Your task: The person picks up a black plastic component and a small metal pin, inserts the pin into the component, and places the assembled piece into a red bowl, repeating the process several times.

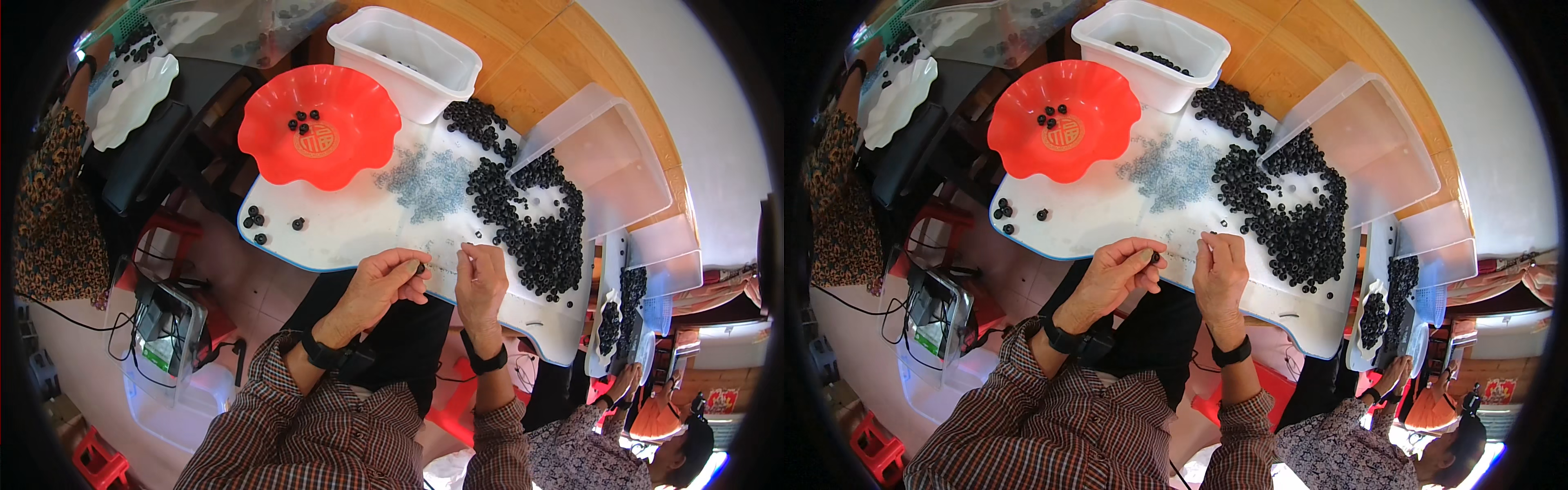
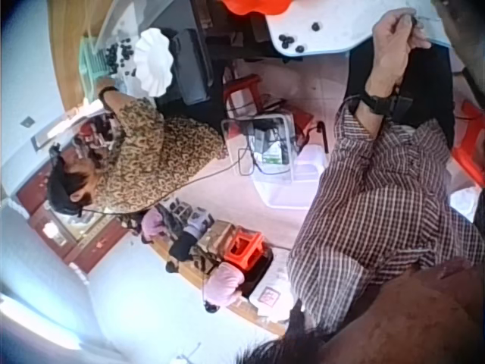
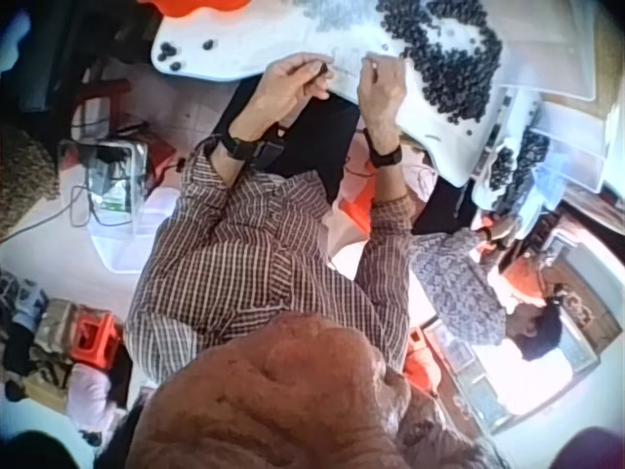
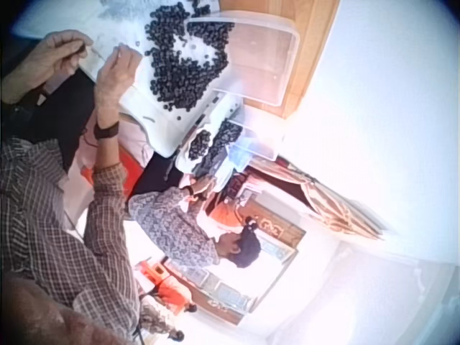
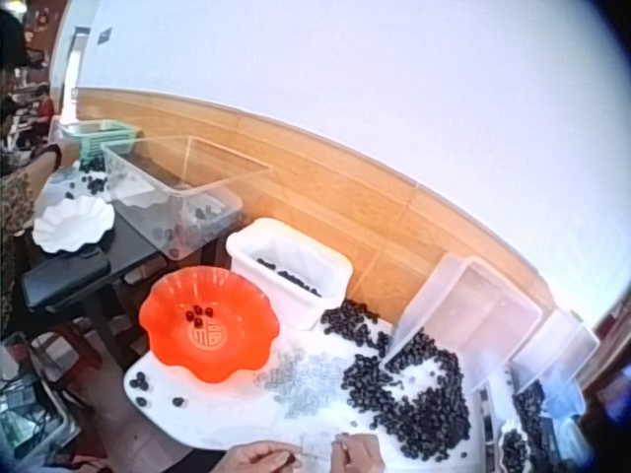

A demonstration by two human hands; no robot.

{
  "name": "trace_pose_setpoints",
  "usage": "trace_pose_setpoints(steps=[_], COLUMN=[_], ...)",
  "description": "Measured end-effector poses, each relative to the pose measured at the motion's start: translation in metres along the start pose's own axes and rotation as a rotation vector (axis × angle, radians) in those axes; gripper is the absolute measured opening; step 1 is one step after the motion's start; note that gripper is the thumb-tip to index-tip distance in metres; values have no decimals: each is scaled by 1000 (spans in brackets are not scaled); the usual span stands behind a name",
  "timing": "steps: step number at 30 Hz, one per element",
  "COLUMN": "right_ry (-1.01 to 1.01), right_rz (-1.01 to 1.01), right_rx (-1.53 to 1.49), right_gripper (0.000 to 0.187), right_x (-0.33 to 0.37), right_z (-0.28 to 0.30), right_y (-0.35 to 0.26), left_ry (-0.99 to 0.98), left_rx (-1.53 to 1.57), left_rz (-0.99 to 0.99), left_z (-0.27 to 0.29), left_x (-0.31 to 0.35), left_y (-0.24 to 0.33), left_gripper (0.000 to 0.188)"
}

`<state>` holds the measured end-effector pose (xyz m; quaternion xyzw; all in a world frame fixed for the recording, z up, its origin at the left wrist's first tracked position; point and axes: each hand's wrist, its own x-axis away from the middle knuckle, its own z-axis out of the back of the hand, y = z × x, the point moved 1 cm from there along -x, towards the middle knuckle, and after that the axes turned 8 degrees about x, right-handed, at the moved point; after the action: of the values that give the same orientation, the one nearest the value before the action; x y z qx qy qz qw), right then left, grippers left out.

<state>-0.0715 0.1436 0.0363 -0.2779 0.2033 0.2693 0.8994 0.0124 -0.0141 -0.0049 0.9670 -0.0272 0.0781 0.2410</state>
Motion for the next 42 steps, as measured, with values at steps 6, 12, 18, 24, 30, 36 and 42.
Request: trace_pose_setpoints(steps=[6, 12, 18, 24, 30, 36, 42], right_ry=[-31, -34, -48, -36, -27, -89, -215], right_rz=[8, -33, -37, -47, -61, -335, -483], right_rx=[-73, -57, -19, 63, 11, -481, -780], right_gripper=[13, 13, 17, 17, 9, 8, 8], right_x=[8, 11, 9, 10, 7, 16, 25], right_z=[-10, -21, -24, -32, -34, -21, 3], right_y=[-19, -24, -25, -28, -25, -20, -35], left_ry=[-9, -10, -7, -25, -24, -5, 11], left_rx=[7, -2, -8, 12, 19, 52, 51], left_rz=[-9, -19, -9, -20, -32, -58, -66], left_z=[2, 1, -1, 3, 1, -1, -1], left_x=[0, 2, 3, 2, 4, 6, 4], left_y=[-2, 1, 1, -2, -2, -2, -4], left_gripper=[24, 25, 26, 26, 24, 22, 23])
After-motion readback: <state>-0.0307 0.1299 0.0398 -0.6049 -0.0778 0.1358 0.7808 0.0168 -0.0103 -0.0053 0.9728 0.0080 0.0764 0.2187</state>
